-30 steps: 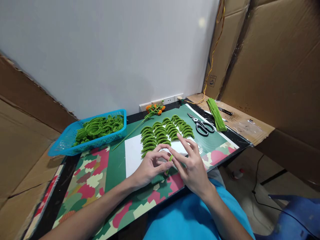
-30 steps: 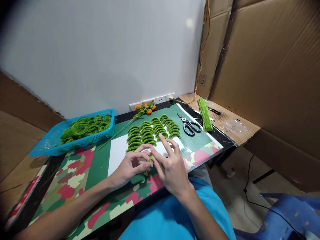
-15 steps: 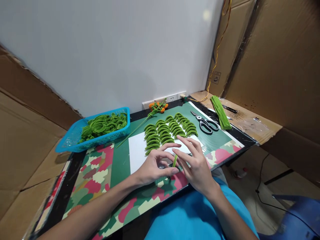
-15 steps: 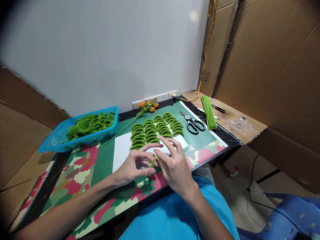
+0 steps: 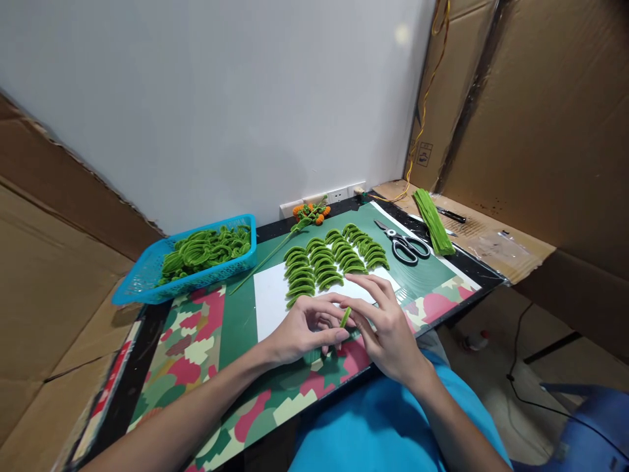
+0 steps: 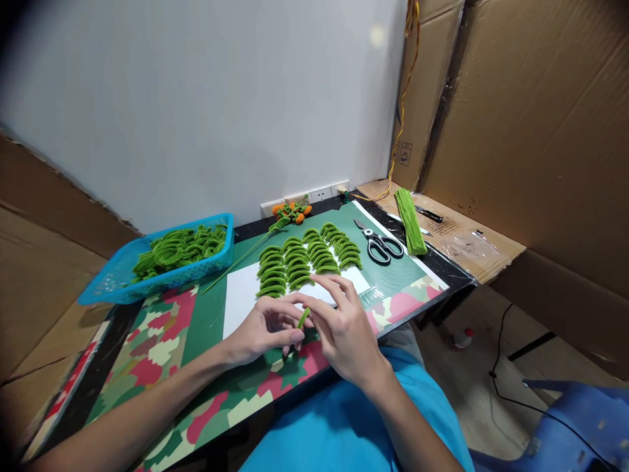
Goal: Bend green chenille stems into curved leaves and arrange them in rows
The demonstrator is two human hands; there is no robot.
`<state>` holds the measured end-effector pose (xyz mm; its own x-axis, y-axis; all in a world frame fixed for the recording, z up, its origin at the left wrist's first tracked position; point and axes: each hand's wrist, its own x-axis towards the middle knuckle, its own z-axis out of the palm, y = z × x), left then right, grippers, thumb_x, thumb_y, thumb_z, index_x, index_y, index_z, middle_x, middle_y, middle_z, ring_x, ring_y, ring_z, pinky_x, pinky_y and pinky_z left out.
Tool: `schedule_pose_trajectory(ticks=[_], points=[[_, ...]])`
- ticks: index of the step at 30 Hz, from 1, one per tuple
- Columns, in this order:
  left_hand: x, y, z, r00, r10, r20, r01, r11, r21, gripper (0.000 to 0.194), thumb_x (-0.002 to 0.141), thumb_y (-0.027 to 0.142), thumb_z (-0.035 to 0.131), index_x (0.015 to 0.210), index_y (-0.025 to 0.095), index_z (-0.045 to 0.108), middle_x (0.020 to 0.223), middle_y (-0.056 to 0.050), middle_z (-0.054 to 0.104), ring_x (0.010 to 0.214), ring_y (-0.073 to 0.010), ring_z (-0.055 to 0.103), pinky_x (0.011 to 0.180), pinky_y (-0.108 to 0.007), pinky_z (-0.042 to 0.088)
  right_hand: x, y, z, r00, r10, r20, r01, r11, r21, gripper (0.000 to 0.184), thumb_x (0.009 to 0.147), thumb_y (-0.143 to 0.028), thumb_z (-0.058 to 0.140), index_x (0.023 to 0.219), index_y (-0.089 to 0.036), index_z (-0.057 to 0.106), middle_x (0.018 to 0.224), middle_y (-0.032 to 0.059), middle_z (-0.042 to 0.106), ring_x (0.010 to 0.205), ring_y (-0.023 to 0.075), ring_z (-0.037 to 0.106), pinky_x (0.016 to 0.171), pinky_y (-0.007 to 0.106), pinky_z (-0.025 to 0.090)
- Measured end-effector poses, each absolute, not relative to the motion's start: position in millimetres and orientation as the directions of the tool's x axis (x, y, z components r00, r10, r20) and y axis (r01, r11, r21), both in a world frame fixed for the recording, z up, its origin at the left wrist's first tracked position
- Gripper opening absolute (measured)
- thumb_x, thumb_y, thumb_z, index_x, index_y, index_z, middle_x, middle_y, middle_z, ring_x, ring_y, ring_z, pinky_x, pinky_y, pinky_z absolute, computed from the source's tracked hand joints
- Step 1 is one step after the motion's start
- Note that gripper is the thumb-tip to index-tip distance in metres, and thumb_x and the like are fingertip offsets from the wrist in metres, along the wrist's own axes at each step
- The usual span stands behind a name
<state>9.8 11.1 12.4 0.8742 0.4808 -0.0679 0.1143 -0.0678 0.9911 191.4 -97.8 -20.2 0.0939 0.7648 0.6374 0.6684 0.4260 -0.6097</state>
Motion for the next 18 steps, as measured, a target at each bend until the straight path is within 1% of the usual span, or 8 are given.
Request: schedule_pose_trajectory(ticks=[2,6,8,10,13,15,18], points=[[10.4,10.1,12.7,0.862,0.505,-0.047,0.114,-0.103,0.988,0.026,0.086,0.037,0.089,0.102,0.017,0.088,0.129,-0.014,0.073,0.063,-0.0105,0.07,0.051,-0.02,0.057,191.5,-97.5,-19.8,0.09,0.771,0.63,0.665,0.424,-0.614,0.046,0.107,-0.013,0.053,0.143,-0.036,0.069,0.153,0.007,0.06,0.14,0.0306,0.05,0.113,0.056,0.055],[11.2,7.3,13.7,0.825,0.563,0.039,0.094,-0.206,0.974,0.025,0.084,0.037,0.091,0.097,0.016,0.089,0.145,-0.017,0.066,0.075,-0.0124,0.07,0.06,-0.022,0.057,191.4,-96.1,-21.4,0.101,0.773,0.626,0.652,0.424,-0.629,0.035,0.107,-0.014,0.053,0.131,-0.03,0.074,0.151,0.008,0.062,0.139,0.0296,0.051,0.113,0.054,0.055],[11.0,7.2,13.8,0.833,0.552,0.047,0.09,-0.219,0.972,0.024,0.084,0.035,0.091,0.098,0.016,0.089,0.145,-0.017,0.066,0.078,-0.0136,0.07,0.064,-0.023,0.057,191.4,-95.7,-22.0,0.104,0.772,0.627,0.638,0.432,-0.637,0.033,0.107,-0.014,0.053,0.127,-0.028,0.074,0.151,0.0081,0.062,0.139,0.0293,0.05,0.114,0.053,0.054],[10.6,8.1,13.0,0.848,0.528,0.037,0.087,-0.207,0.974,0.025,0.083,0.033,0.092,0.102,0.017,0.088,0.138,-0.016,0.07,0.077,-0.0134,0.07,0.063,-0.022,0.057,191.6,-95.9,-21.7,0.098,0.779,0.619,0.627,0.435,-0.647,0.036,0.105,-0.011,0.053,0.13,-0.028,0.073,0.152,0.0074,0.062,0.14,0.0292,0.049,0.115,0.053,0.053],[10.1,9.7,10.7,0.853,0.522,0.013,0.078,-0.152,0.985,0.029,0.081,0.032,0.093,0.106,0.017,0.087,0.137,-0.015,0.07,0.071,-0.0113,0.068,0.059,-0.021,0.057,192.1,-96.8,-20.0,0.09,0.796,0.598,0.617,0.427,-0.661,0.041,0.104,-0.01,0.053,0.135,-0.031,0.071,0.154,0.0059,0.06,0.141,0.0293,0.049,0.115,0.054,0.053],[9.8,10.6,8.7,0.851,0.525,-0.006,0.077,-0.112,0.991,0.03,0.081,0.033,0.093,0.105,0.016,0.086,0.137,-0.015,0.07,0.066,-0.0098,0.067,0.055,-0.021,0.057,192.2,-97.2,-19.1,0.088,0.799,0.595,0.618,0.425,-0.662,0.04,0.105,-0.011,0.053,0.134,-0.031,0.072,0.155,0.0057,0.06,0.142,0.0296,0.048,0.115,0.054,0.053],[9.3,11.9,6.1,0.848,0.53,-0.029,0.078,-0.071,0.994,0.032,0.081,0.035,0.093,0.107,0.017,0.086,0.133,-0.014,0.072,0.062,-0.0098,0.068,0.049,-0.02,0.055,192.0,-97.4,-19.2,0.096,0.799,0.593,0.629,0.413,-0.658,0.04,0.105,-0.011,0.054,0.134,-0.031,0.073,0.155,0.0064,0.059,0.142,0.0302,0.049,0.115,0.055,0.053]])
